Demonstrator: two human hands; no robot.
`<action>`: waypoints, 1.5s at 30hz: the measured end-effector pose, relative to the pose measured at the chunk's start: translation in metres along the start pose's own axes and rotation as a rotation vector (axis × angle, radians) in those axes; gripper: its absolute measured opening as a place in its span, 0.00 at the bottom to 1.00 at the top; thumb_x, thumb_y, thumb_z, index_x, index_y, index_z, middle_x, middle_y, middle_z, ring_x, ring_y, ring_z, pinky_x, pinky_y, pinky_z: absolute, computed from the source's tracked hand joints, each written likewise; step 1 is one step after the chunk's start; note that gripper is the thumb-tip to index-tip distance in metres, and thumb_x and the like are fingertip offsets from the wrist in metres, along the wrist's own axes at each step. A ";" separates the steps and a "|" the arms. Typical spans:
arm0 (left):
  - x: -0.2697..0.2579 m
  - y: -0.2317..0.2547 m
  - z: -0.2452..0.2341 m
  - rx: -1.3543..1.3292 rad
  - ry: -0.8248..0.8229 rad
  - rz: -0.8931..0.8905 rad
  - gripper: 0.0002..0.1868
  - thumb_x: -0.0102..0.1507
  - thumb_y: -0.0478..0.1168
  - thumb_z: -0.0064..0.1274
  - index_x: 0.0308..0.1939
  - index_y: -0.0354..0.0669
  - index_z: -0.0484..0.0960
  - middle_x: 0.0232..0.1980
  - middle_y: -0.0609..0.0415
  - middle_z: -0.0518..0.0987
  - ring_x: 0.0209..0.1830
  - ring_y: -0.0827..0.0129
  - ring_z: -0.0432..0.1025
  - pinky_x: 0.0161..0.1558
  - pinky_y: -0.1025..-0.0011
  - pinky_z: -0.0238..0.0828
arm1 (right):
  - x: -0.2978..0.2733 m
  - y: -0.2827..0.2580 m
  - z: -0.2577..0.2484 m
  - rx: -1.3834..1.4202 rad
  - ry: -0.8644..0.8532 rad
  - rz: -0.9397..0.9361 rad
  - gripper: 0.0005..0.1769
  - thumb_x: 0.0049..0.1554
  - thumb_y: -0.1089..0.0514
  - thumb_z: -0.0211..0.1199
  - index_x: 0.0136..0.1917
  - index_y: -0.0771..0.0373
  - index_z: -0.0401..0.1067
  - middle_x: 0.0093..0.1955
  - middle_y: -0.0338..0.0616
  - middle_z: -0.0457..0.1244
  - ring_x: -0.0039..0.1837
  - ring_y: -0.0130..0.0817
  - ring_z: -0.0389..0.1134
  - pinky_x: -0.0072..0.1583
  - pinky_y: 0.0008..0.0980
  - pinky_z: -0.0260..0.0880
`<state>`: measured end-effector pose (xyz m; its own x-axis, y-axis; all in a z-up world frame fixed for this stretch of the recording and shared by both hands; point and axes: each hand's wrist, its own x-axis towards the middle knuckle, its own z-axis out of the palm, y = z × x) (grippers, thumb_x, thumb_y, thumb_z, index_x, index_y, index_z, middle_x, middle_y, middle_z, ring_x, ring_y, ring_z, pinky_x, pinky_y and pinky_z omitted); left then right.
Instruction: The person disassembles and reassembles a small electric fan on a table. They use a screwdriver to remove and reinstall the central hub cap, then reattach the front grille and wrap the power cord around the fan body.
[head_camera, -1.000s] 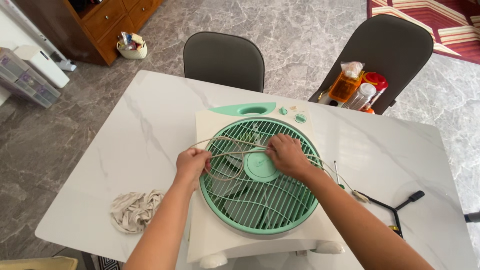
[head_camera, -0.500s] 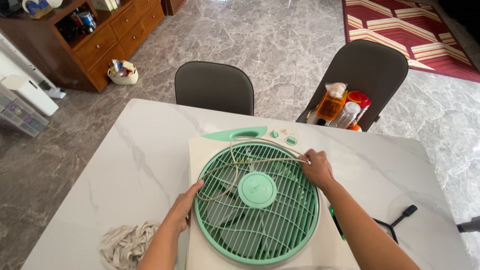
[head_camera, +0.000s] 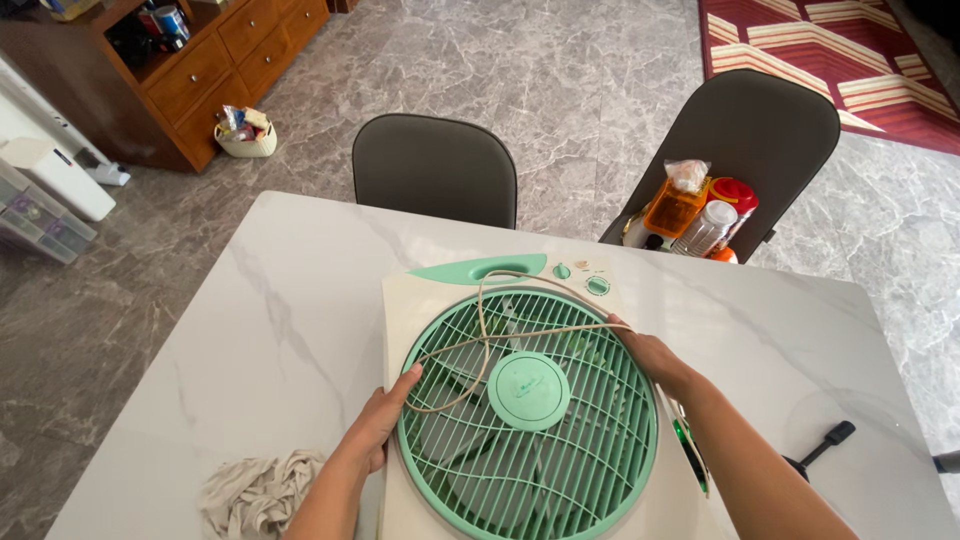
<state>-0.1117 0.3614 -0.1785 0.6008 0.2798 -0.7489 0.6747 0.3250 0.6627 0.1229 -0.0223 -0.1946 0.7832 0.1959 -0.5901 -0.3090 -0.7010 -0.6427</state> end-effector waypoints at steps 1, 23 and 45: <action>-0.002 0.004 0.000 0.009 0.008 0.007 0.61 0.53 0.72 0.58 0.69 0.20 0.61 0.65 0.30 0.74 0.63 0.52 0.74 0.60 0.62 0.74 | -0.002 -0.002 -0.001 -0.030 0.013 -0.016 0.61 0.53 0.13 0.39 0.74 0.68 0.64 0.74 0.62 0.57 0.78 0.57 0.55 0.75 0.57 0.54; -0.110 0.250 -0.060 -0.103 -0.011 0.768 0.62 0.51 0.76 0.52 0.69 0.25 0.62 0.64 0.34 0.76 0.63 0.53 0.75 0.60 0.59 0.76 | -0.180 -0.289 -0.083 -0.069 0.742 -0.461 0.54 0.59 0.16 0.32 0.54 0.66 0.76 0.51 0.60 0.66 0.55 0.53 0.65 0.59 0.50 0.61; 0.074 0.222 -0.063 -0.160 0.313 1.351 0.42 0.65 0.69 0.54 0.61 0.32 0.72 0.53 0.47 0.79 0.55 0.65 0.72 0.59 0.69 0.68 | 0.006 -0.214 0.035 0.277 1.112 -0.890 0.34 0.72 0.35 0.35 0.42 0.65 0.61 0.34 0.47 0.55 0.39 0.39 0.56 0.46 0.41 0.57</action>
<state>0.0555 0.5114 -0.0872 0.6058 0.6368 0.4770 -0.4113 -0.2625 0.8729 0.1748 0.1530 -0.0775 0.7334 -0.2261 0.6411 0.5019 -0.4560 -0.7350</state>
